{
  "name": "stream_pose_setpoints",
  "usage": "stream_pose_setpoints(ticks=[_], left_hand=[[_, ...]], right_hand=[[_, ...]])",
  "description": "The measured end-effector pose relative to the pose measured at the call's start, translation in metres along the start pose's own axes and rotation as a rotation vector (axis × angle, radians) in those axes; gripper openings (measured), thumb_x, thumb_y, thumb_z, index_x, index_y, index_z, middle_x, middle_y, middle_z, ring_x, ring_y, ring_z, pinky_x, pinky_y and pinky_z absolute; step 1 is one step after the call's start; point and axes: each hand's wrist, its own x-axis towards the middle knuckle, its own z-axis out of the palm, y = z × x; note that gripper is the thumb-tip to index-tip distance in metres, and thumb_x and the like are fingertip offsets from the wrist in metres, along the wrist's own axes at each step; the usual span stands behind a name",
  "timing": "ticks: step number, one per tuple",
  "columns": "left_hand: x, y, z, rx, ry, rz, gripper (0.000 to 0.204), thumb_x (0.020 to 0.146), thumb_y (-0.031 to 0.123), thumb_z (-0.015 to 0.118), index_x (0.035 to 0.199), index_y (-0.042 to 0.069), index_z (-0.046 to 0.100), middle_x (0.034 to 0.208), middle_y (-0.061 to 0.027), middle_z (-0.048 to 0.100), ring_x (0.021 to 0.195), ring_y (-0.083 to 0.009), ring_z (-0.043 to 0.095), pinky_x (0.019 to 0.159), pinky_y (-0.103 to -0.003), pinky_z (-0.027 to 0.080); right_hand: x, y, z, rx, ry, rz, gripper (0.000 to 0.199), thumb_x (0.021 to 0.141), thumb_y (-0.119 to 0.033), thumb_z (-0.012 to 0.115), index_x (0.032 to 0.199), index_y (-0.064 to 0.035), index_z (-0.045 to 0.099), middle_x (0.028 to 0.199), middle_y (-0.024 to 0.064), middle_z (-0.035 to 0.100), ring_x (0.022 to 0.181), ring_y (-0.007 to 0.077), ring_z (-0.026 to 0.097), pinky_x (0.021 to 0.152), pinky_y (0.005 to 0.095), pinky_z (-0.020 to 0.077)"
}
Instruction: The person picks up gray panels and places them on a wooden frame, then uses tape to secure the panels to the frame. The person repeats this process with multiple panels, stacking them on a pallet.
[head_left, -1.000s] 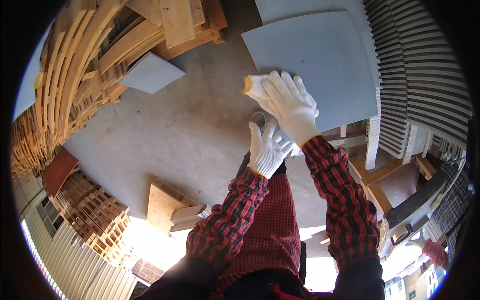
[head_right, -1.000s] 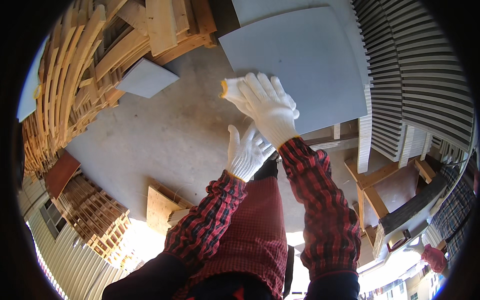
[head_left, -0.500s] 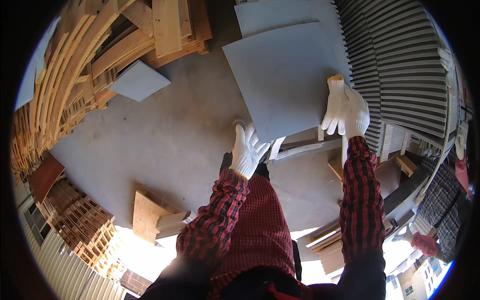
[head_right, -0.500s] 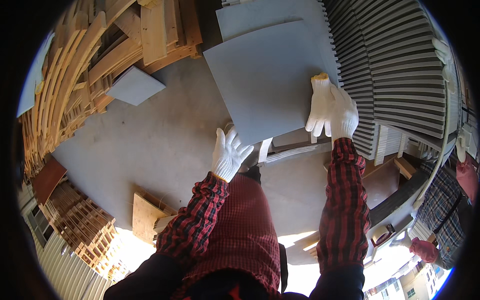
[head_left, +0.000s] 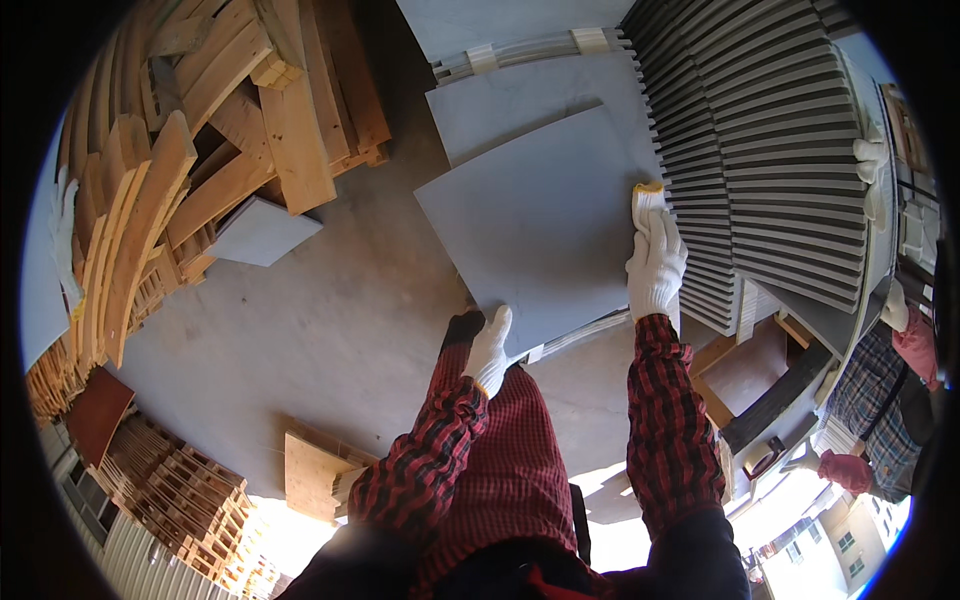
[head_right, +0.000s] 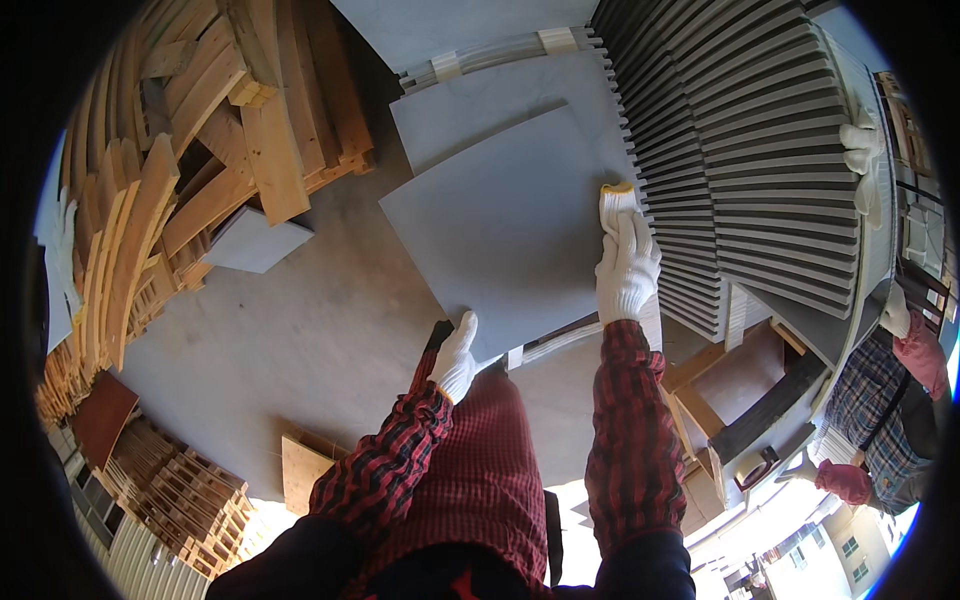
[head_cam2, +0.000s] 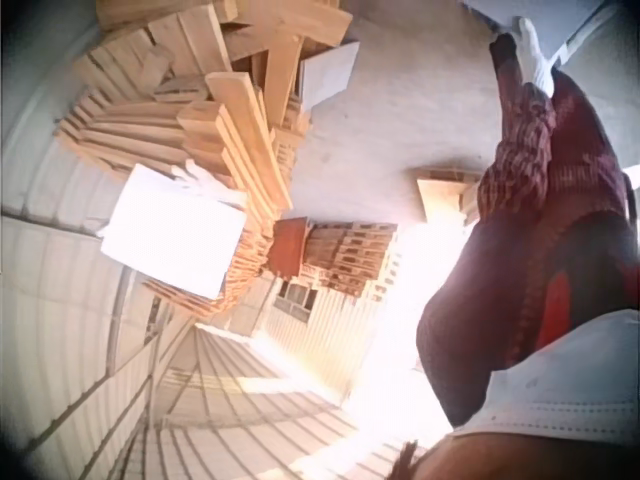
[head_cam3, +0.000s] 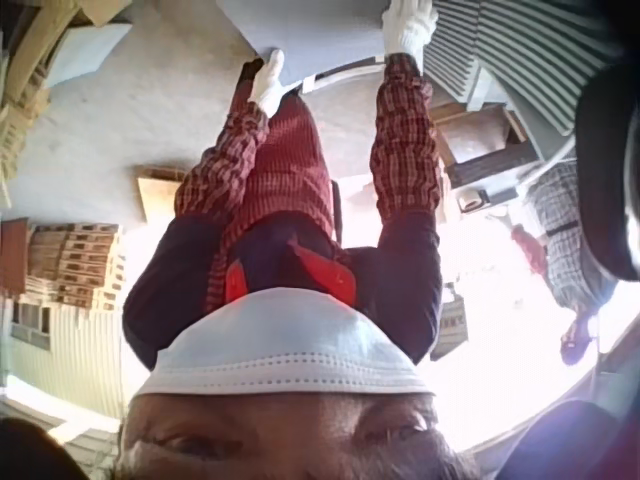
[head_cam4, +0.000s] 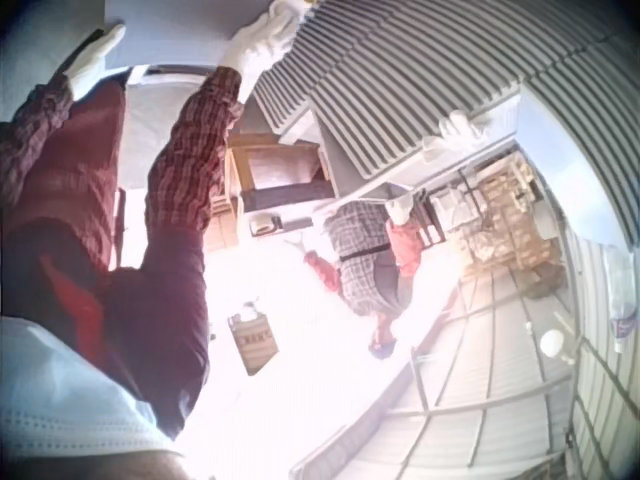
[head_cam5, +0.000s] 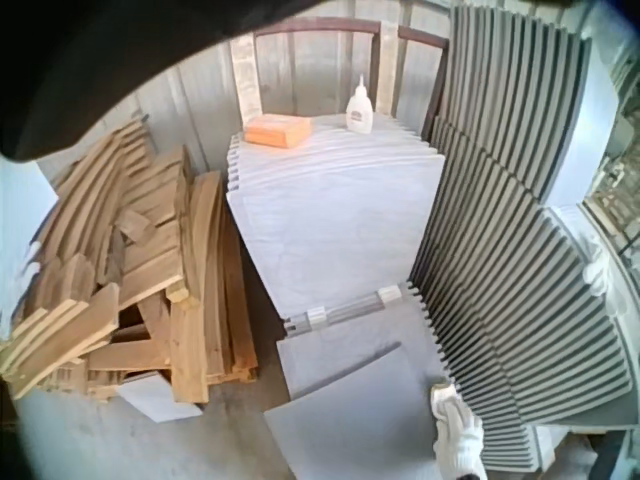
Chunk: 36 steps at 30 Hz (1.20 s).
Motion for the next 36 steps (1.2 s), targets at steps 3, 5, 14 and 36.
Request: stream_pose_setpoints(ticks=[3, 5, 14, 36], left_hand=[[-0.001, 0.011, 0.004, 0.09, 0.047, -0.049, 0.061, 0.102, 0.044, 0.058, 0.141, -0.001, 0.046, 0.135, -0.0126, 0.055, 0.122, -0.0248, 0.058, 0.102, -0.044, 0.053], [-0.011, 0.026, 0.006, 0.144, 0.076, -0.064, 0.065, 0.101, 0.048, 0.059, 0.141, -0.001, 0.046, 0.135, -0.0124, 0.056, 0.122, -0.0249, 0.058, 0.101, -0.045, 0.053], [-0.05, 0.064, 0.019, 0.136, 0.047, -0.134, 0.068, 0.098, 0.052, 0.062, 0.137, -0.003, 0.051, 0.127, -0.0122, 0.062, 0.111, -0.0226, 0.065, 0.089, -0.04, 0.058], [-0.283, 0.042, -0.062, 1.101, -0.115, 0.14, 0.058, 0.107, 0.044, 0.048, 0.141, -0.003, 0.046, 0.138, -0.0068, 0.049, 0.128, -0.0163, 0.042, 0.109, -0.03, 0.032]], right_hand=[[0.093, -0.008, 0.001, -0.025, 0.091, -0.105, 0.032, 0.095, -0.02, 0.061, 0.126, -0.0136, 0.062, 0.129, 0.0066, 0.063, 0.108, 0.0316, 0.062, 0.09, 0.0425, 0.0524], [0.163, -0.041, -0.013, 0.147, 0.129, -0.206, 0.035, 0.092, -0.021, 0.065, 0.127, -0.0138, 0.062, 0.127, 0.0067, 0.064, 0.107, 0.034, 0.062, 0.091, 0.0429, 0.0519], [0.166, -0.035, -0.074, 0.133, -0.393, 0.236, 0.048, 0.098, -0.042, 0.053, 0.135, -0.012, 0.059, 0.128, 0.0195, 0.064, 0.116, 0.0388, 0.061, 0.095, 0.0434, 0.0512], [-0.342, -0.094, -0.275, 1.182, 0.281, 1.411, 0.043, 0.104, -0.04, 0.058, 0.089, 0.0004, 0.066, 0.073, -0.0065, 0.046, 0.07, 0.0046, 0.037, 0.059, 0.0243, 0.0349]])
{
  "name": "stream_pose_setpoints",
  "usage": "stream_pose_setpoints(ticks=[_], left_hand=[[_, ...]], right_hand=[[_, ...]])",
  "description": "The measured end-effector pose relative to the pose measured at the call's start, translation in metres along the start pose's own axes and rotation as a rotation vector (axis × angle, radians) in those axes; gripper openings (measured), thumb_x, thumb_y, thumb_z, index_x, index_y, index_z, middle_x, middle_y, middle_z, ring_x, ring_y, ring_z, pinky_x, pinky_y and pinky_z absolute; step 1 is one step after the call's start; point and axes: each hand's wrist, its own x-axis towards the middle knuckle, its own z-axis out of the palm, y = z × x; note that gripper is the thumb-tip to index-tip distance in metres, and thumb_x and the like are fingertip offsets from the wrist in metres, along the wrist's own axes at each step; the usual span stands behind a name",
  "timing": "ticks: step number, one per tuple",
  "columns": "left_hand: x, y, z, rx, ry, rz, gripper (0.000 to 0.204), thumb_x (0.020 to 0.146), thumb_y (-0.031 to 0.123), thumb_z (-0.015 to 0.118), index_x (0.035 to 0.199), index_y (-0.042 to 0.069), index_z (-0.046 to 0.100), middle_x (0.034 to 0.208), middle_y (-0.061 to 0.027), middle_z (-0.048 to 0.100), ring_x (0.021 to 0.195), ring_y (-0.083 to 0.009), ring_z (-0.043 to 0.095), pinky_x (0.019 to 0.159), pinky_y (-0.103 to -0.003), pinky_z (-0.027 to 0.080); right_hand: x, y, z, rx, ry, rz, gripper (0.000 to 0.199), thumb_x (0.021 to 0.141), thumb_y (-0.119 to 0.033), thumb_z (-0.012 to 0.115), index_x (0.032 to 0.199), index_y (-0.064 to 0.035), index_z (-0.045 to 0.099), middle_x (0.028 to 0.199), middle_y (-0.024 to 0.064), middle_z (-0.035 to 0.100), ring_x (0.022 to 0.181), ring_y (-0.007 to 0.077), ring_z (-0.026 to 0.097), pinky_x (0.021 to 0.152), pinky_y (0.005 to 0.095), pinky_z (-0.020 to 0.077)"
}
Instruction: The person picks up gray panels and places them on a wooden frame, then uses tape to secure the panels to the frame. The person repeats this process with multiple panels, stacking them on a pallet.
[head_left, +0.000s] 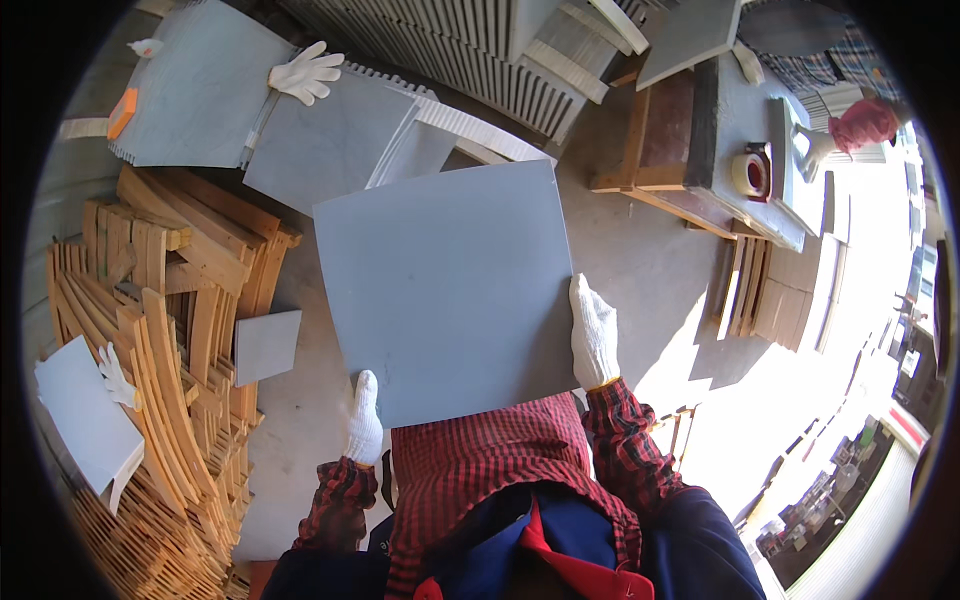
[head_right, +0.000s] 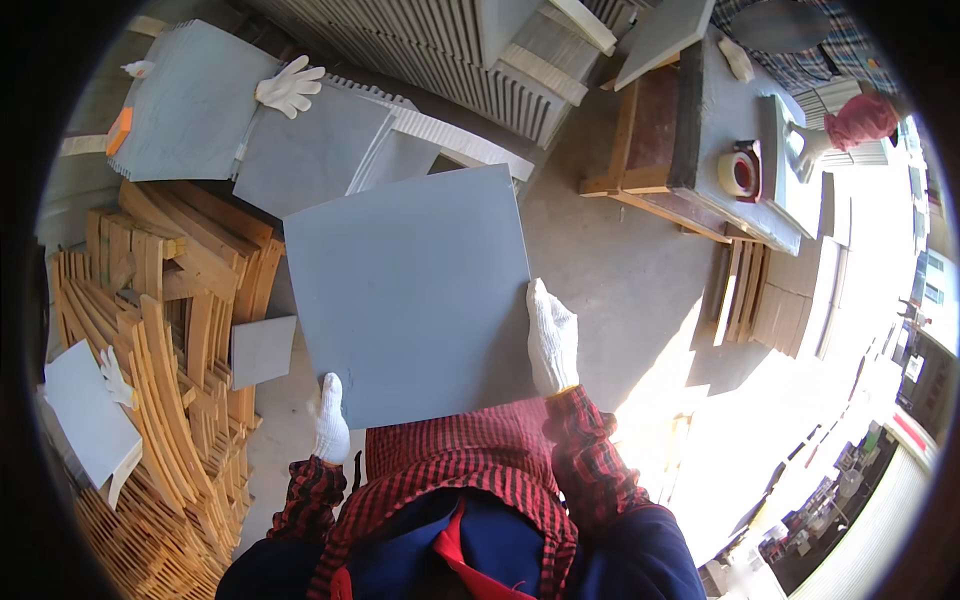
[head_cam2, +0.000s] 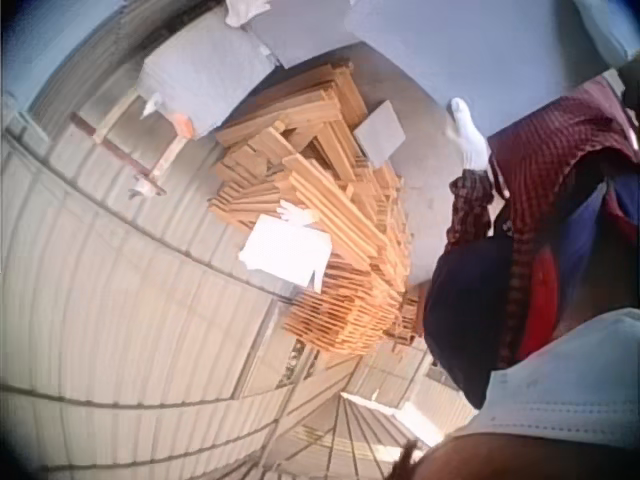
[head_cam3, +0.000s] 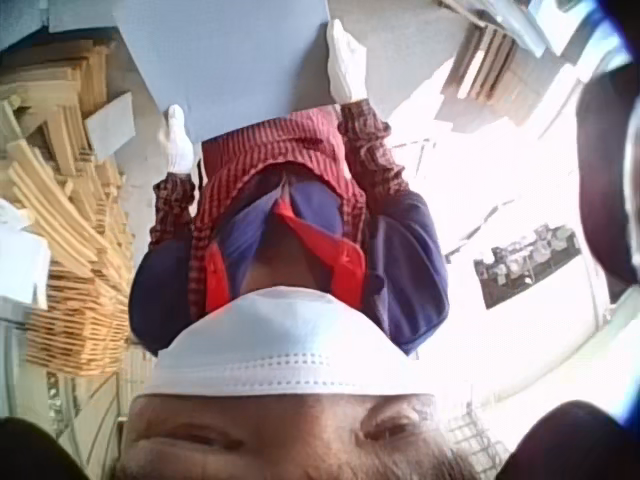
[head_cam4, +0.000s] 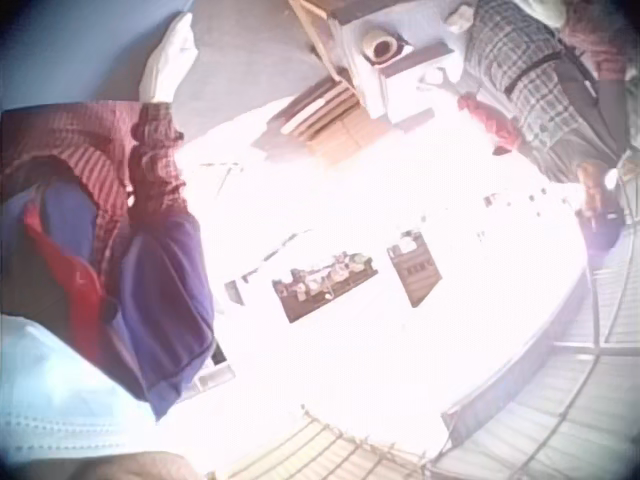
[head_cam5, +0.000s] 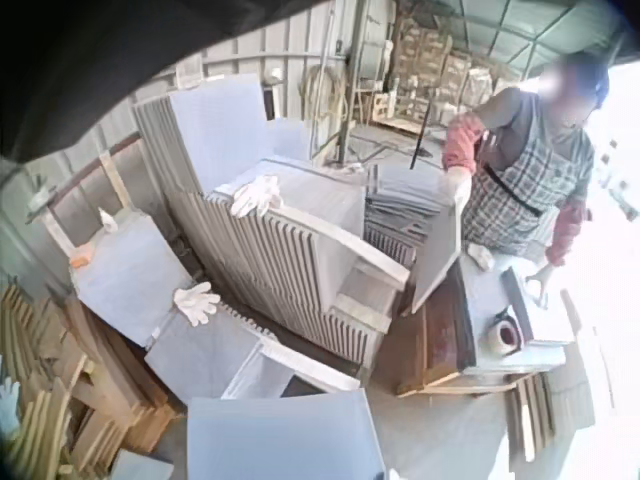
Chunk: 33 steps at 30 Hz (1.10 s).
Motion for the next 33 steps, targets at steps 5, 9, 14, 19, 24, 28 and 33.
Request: stream_pose_setpoints(ticks=[5, 9, 14, 19, 24, 28, 33], left_hand=[[-0.085, 0.052, 0.135, 0.265, -0.063, 0.276, 0.047, 0.106, 0.04, 0.051, 0.116, -0.005, 0.062, 0.104, -0.0023, 0.06, 0.096, -0.0114, 0.054, 0.087, -0.028, 0.045], [-0.111, 0.034, 0.211, 0.289, -0.226, 0.271, 0.047, 0.106, 0.04, 0.052, 0.113, -0.005, 0.064, 0.099, -0.002, 0.062, 0.091, -0.0105, 0.056, 0.083, -0.027, 0.047], [-0.138, 0.028, 0.302, 0.349, -0.43, 0.309, 0.05, 0.106, 0.043, 0.052, 0.113, -0.005, 0.065, 0.096, -0.0032, 0.063, 0.088, -0.0107, 0.057, 0.08, -0.027, 0.049], [-0.116, 0.025, 0.352, 0.519, -0.56, 0.315, 0.049, 0.106, 0.042, 0.051, 0.115, -0.004, 0.065, 0.099, -0.0052, 0.065, 0.09, -0.0113, 0.06, 0.08, -0.027, 0.05], [-0.116, 0.038, 0.414, 0.563, -0.595, 0.413, 0.046, 0.106, 0.041, 0.051, 0.115, -0.003, 0.065, 0.093, -0.0024, 0.065, 0.081, -0.0089, 0.058, 0.072, -0.024, 0.048], [-0.111, 0.05, 0.479, 0.472, -0.568, 0.448, 0.043, 0.107, 0.039, 0.051, 0.112, -0.002, 0.065, 0.086, 0.0011, 0.062, 0.074, -0.0063, 0.054, 0.066, -0.023, 0.045], [-0.069, 0.082, 0.544, 0.543, -0.648, 0.386, 0.045, 0.106, 0.04, 0.052, 0.113, -0.003, 0.063, 0.09, -0.0021, 0.064, 0.082, -0.0096, 0.06, 0.073, -0.024, 0.049]], right_hand=[[-0.04, 0.019, -0.162, 0.263, 0.075, -0.078, 0.036, 0.105, -0.033, 0.057, 0.09, -0.0016, 0.065, 0.08, -0.0077, 0.052, 0.076, 0.0025, 0.039, 0.066, 0.0226, 0.0368], [-0.061, 0.06, -0.275, 0.301, 0.149, -0.179, 0.043, 0.106, -0.04, 0.052, 0.091, -0.0016, 0.066, 0.078, -0.0061, 0.053, 0.072, 0.0043, 0.043, 0.064, 0.0237, 0.0396], [-0.089, 0.094, -0.366, 0.396, 0.341, -0.166, 0.044, 0.106, -0.039, 0.052, 0.097, 0.0015, 0.067, 0.082, -0.0008, 0.06, 0.075, 0.0074, 0.051, 0.069, 0.0261, 0.0448], [-0.088, 0.099, -0.409, 0.677, 0.462, -0.058, 0.041, 0.106, -0.034, 0.052, 0.097, 0.0023, 0.068, 0.083, -0.0003, 0.061, 0.076, 0.0071, 0.052, 0.069, 0.0262, 0.0449], [-0.053, 0.101, -0.45, 0.611, 0.432, -0.188, 0.04, 0.104, -0.037, 0.056, 0.108, 0.0013, 0.068, 0.095, 0.0032, 0.068, 0.083, 0.0103, 0.061, 0.075, 0.0243, 0.0498], [-0.006, 0.07, -0.474, 0.742, 0.48, -0.087, 0.039, 0.102, -0.036, 0.058, 0.109, 0.0017, 0.069, 0.096, 0.0038, 0.068, 0.083, 0.0109, 0.062, 0.075, 0.0239, 0.0504], [0.057, 0.035, -0.515, 0.675, 0.506, -0.041, 0.04, 0.102, -0.036, 0.06, 0.105, 0.0024, 0.07, 0.092, 0.003, 0.066, 0.08, 0.0106, 0.06, 0.073, 0.025, 0.0494]])
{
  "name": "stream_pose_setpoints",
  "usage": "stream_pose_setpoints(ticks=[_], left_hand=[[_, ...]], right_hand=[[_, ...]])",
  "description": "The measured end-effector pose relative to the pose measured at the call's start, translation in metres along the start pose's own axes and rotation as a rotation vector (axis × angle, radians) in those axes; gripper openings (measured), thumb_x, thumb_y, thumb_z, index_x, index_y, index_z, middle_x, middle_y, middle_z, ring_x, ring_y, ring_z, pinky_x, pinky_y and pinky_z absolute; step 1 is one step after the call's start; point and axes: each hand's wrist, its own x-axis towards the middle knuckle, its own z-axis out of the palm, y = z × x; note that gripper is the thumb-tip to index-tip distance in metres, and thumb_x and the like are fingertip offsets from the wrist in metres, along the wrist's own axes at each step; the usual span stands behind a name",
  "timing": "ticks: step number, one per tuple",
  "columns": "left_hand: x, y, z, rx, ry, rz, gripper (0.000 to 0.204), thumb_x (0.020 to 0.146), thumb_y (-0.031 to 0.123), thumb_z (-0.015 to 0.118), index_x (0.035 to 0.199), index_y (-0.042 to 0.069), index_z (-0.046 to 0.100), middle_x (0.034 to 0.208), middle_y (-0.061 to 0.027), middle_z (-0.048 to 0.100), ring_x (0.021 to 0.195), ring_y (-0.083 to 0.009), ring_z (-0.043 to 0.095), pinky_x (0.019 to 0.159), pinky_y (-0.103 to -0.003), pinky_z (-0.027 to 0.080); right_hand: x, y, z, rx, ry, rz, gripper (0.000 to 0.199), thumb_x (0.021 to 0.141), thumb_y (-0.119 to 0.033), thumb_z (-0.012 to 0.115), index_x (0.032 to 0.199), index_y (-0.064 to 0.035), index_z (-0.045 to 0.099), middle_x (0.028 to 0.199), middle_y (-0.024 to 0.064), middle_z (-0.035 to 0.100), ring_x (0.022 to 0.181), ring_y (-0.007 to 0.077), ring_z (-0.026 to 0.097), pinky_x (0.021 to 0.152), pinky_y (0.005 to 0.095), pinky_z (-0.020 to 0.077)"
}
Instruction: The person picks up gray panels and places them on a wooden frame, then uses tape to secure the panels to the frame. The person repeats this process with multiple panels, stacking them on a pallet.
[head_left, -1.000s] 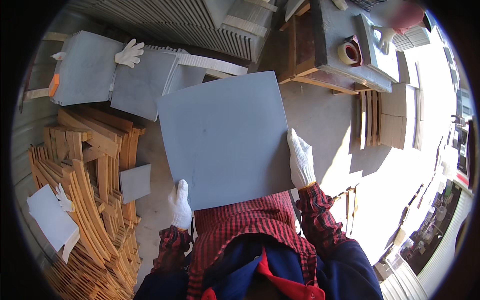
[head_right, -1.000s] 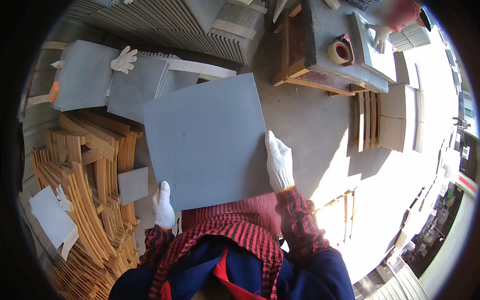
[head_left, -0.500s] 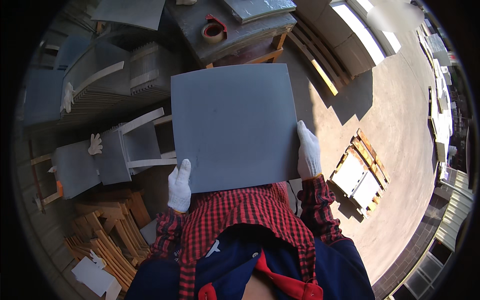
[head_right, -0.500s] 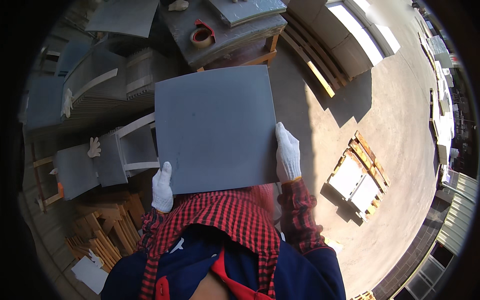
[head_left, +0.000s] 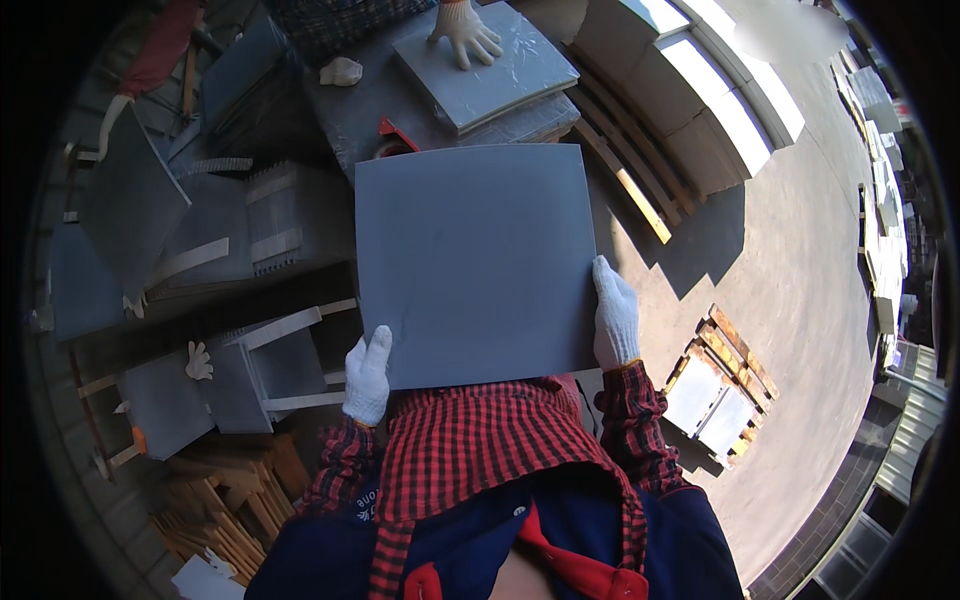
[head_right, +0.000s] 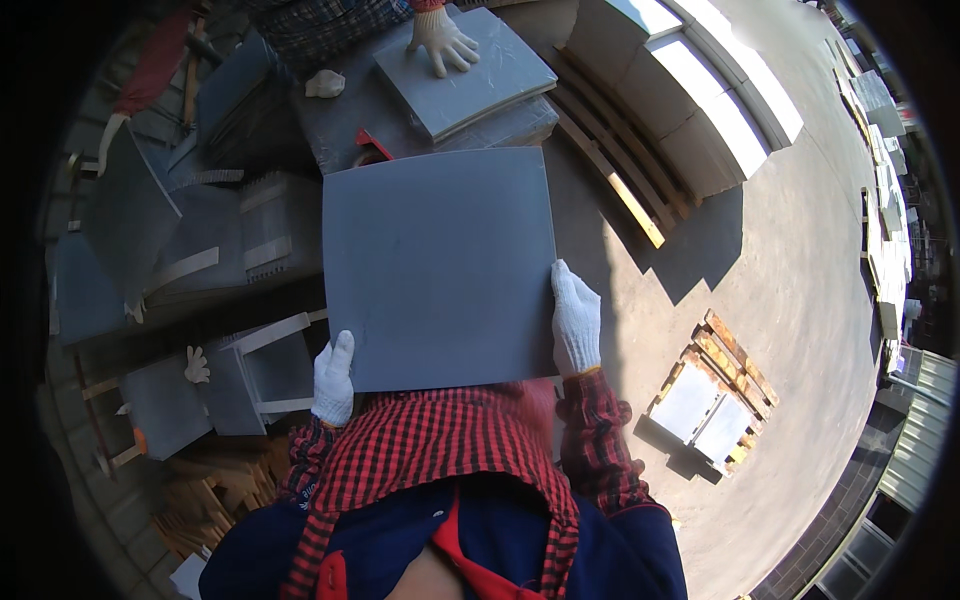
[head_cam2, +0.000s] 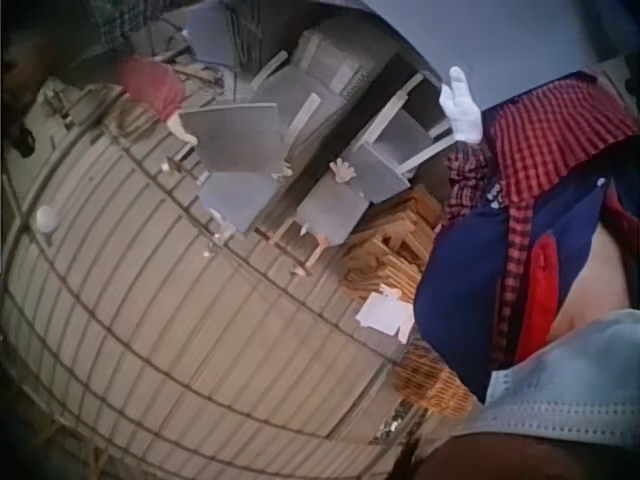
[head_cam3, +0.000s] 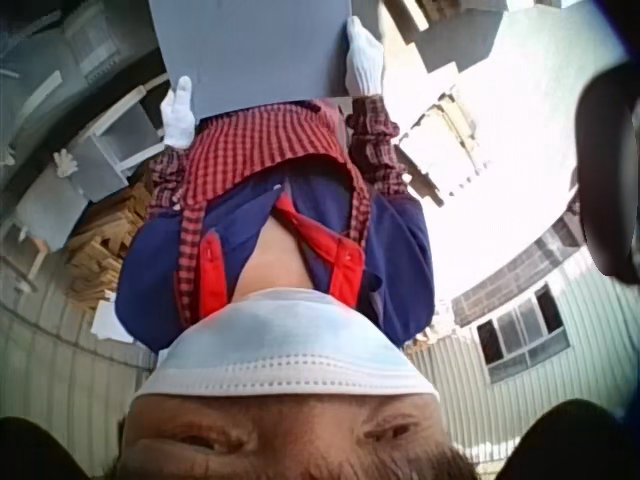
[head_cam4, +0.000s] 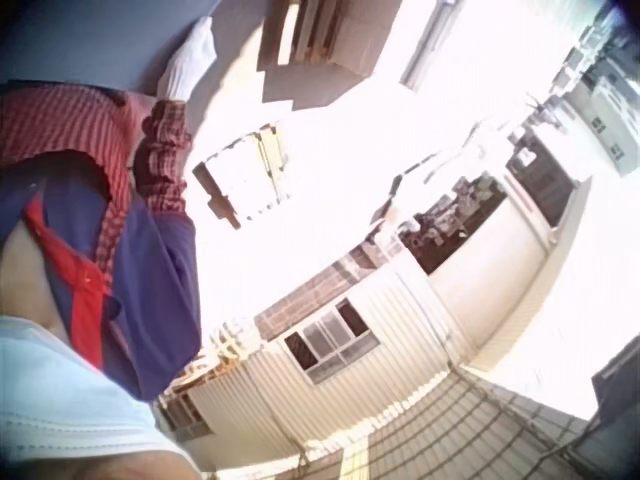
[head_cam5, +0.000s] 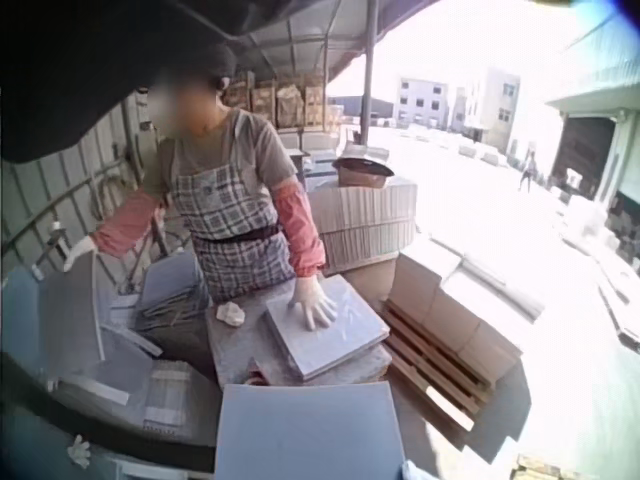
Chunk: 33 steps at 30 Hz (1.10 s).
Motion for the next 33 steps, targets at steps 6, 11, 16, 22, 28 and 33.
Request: stream_pose_setpoints(ticks=[6, 11, 16, 22, 28, 33], left_hand=[[0.068, 0.041, 0.017, 0.064, -0.059, 0.114, 0.049, 0.105, 0.043, 0.054, 0.115, -0.004, 0.062, 0.089, -0.0024, 0.065, 0.079, -0.0091, 0.06, 0.069, -0.024, 0.049], [0.111, 0.086, 0.059, -0.02, -0.052, 0.236, 0.052, 0.102, 0.045, 0.058, 0.116, -0.005, 0.062, 0.096, -0.0062, 0.067, 0.082, -0.0105, 0.063, 0.071, -0.024, 0.051], [0.169, 0.074, 0.077, 0.21, -0.015, 0.337, 0.06, 0.097, 0.047, 0.065, 0.118, -0.009, 0.061, 0.1, -0.0082, 0.069, 0.09, -0.0153, 0.062, 0.082, -0.029, 0.05], [0.185, 0.079, 0.127, 0.227, 0.009, 0.117, 0.058, 0.098, 0.047, 0.065, 0.12, -0.006, 0.063, 0.101, -0.0053, 0.069, 0.091, -0.0113, 0.061, 0.083, -0.027, 0.049], [0.19, 0.073, 0.199, 0.202, 0.173, 0.037, 0.055, 0.1, 0.046, 0.062, 0.122, -0.005, 0.064, 0.104, -0.0056, 0.068, 0.091, -0.0123, 0.058, 0.083, -0.029, 0.048], [0.209, 0.094, 0.228, 0.264, 0.247, -0.102, 0.054, 0.101, 0.046, 0.061, 0.121, -0.004, 0.064, 0.101, -0.0041, 0.067, 0.088, -0.0115, 0.056, 0.079, -0.03, 0.048]], right_hand=[[0.05, -0.052, 0.009, -0.043, 0.038, -0.23, 0.05, 0.101, -0.046, 0.058, 0.114, 0.0014, 0.069, 0.096, 0.0053, 0.069, 0.083, 0.0125, 0.063, 0.072, 0.0246, 0.0514], [0.127, -0.148, 0.004, -0.002, -0.174, -0.349, 0.054, 0.098, -0.043, 0.063, 0.125, 0.0039, 0.064, 0.111, 0.0084, 0.069, 0.091, 0.0142, 0.063, 0.085, 0.0258, 0.0487], [0.211, -0.19, 0.046, 0.01, -0.101, -0.399, 0.059, 0.097, -0.041, 0.066, 0.135, 0.0028, 0.058, 0.124, 0.013, 0.065, 0.113, 0.0219, 0.059, 0.099, 0.0341, 0.0463], [0.283, -0.202, 0.038, -0.031, -0.104, -0.33, 0.046, 0.097, -0.044, 0.066, 0.106, 0.0015, 0.07, 0.089, 0.0021, 0.065, 0.084, 0.0113, 0.055, 0.079, 0.0271, 0.0448], [0.351, -0.21, 0.029, -0.149, 0.046, -0.105, 0.065, 0.1, -0.059, 0.053, 0.118, 0.0015, 0.07, 0.099, 0.0097, 0.07, 0.093, 0.0173, 0.061, 0.088, 0.0334, 0.0477], [0.388, -0.219, 0.024, -0.055, 0.05, -0.018, 0.054, 0.103, -0.052, 0.052, 0.099, -0.0024, 0.072, 0.086, 0.0037, 0.066, 0.082, 0.0148, 0.057, 0.078, 0.0301, 0.046]])
